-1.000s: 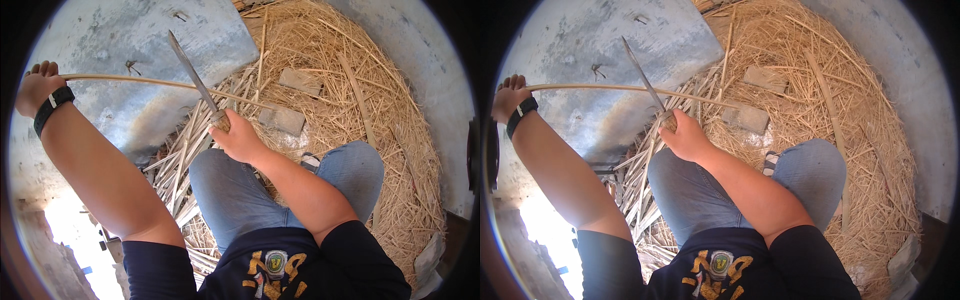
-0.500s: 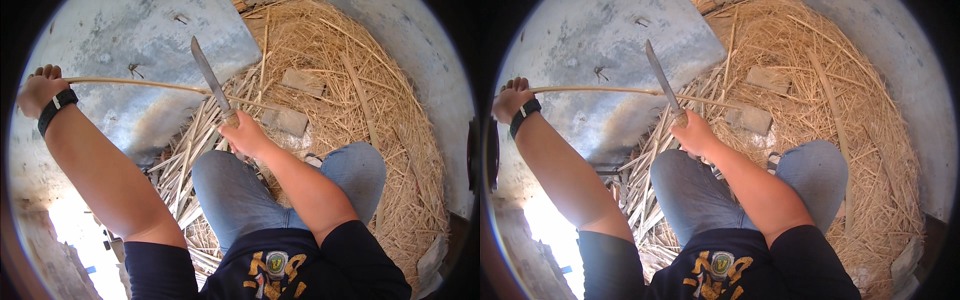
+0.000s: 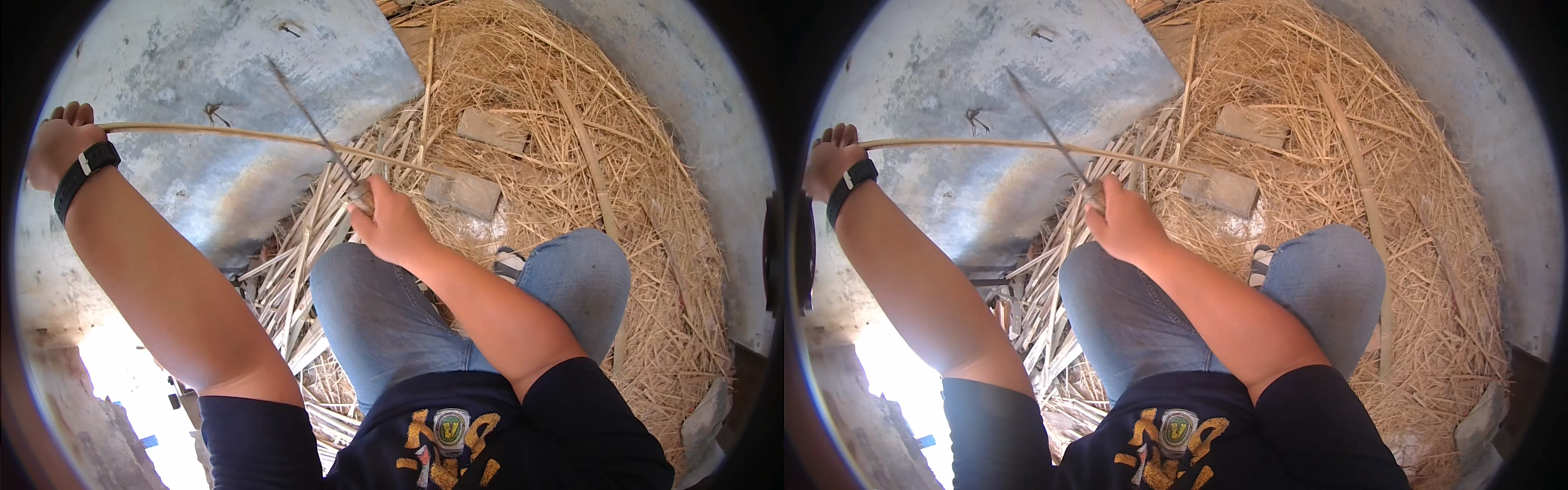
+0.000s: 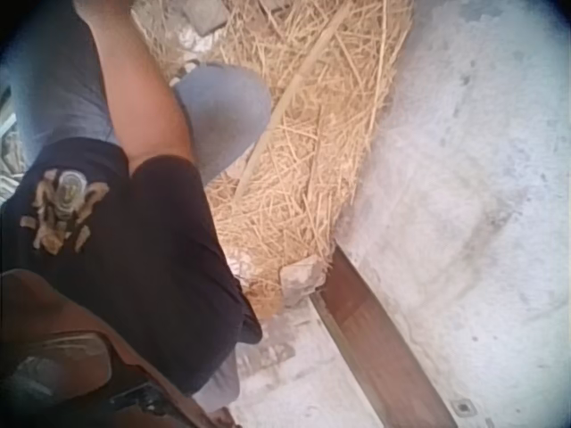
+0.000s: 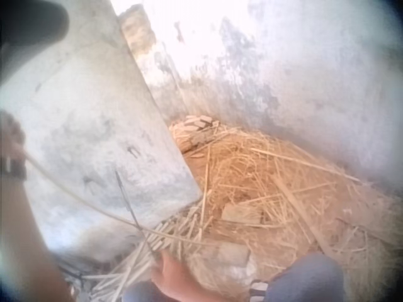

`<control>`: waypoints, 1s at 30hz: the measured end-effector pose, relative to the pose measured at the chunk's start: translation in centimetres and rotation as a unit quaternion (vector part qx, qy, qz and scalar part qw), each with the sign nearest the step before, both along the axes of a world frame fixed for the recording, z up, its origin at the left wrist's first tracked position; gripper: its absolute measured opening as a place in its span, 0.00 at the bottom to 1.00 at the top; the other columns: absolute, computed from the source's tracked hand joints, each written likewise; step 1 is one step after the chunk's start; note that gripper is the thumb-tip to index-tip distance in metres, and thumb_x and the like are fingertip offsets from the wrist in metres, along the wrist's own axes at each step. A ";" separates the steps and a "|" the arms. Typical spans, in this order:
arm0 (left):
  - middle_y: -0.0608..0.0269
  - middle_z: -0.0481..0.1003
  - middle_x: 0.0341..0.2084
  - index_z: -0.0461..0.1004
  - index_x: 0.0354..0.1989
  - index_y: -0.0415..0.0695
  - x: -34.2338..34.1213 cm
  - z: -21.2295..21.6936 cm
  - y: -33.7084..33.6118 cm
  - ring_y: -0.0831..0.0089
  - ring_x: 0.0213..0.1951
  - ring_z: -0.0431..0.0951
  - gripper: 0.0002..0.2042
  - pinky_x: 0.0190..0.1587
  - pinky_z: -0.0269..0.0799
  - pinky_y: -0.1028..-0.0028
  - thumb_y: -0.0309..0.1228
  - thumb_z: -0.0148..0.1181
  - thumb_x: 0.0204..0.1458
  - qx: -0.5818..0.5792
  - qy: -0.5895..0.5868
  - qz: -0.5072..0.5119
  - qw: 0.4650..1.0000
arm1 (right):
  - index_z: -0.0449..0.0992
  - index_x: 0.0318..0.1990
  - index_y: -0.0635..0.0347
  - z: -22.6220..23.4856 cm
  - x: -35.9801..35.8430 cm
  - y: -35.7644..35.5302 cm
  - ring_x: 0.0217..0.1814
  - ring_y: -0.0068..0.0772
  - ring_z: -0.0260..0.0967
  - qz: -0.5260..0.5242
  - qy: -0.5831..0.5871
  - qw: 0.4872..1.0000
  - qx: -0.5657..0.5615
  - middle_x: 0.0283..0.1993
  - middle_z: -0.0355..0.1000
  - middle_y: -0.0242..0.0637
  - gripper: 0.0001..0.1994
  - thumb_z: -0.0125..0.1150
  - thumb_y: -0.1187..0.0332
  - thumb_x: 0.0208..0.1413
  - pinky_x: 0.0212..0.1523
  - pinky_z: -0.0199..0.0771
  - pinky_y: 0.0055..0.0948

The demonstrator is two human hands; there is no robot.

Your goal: The person sits on a straw-covered floor and uses a knife to split long bamboo poles into thin strips. They hold the pole with one hand and use the knife to slice along the length of the bamboo, separating it into multiple pieces.

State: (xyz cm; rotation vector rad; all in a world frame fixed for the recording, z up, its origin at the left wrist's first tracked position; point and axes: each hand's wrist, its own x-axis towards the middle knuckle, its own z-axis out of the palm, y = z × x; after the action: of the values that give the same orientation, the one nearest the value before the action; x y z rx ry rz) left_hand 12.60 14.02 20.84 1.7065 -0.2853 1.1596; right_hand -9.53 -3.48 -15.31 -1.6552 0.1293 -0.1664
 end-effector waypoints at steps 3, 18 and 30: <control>0.46 0.75 0.37 0.66 0.44 0.17 -3.9 -2.0 -4.6 0.63 0.31 0.75 0.13 0.25 0.68 0.74 0.15 0.43 0.54 -0.109 -0.039 -0.059 0.992 | 0.66 0.46 0.70 -1.5 0.0 -0.6 0.33 0.55 0.76 -0.049 0.042 0.998 0.001 0.29 0.75 0.55 0.16 0.57 0.64 0.60 0.35 0.74 0.47; 0.56 0.58 0.23 0.60 0.37 0.34 -0.8 0.2 0.0 0.69 0.22 0.53 0.07 0.22 0.50 0.73 0.21 0.34 0.53 -0.177 -0.017 -0.264 0.948 | 0.70 0.49 0.68 1.3 0.2 -0.7 0.24 0.33 0.72 0.023 0.096 0.994 0.045 0.23 0.71 0.41 0.16 0.59 0.66 0.58 0.28 0.69 0.37; 0.61 0.53 0.20 0.52 0.28 0.42 -4.7 -0.9 -3.4 0.72 0.20 0.49 0.03 0.22 0.49 0.73 0.25 0.33 0.54 -0.132 0.001 -0.287 0.949 | 0.68 0.45 0.68 0.7 0.2 -0.8 0.31 0.52 0.76 -0.015 -0.018 1.000 -0.016 0.25 0.74 0.50 0.15 0.59 0.66 0.56 0.34 0.72 0.48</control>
State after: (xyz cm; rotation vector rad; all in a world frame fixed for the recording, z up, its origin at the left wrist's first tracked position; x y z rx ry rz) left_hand 7.92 10.66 19.97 1.2669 -0.5574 0.7224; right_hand -9.31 -4.24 -14.61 -1.6816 0.1254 -0.2220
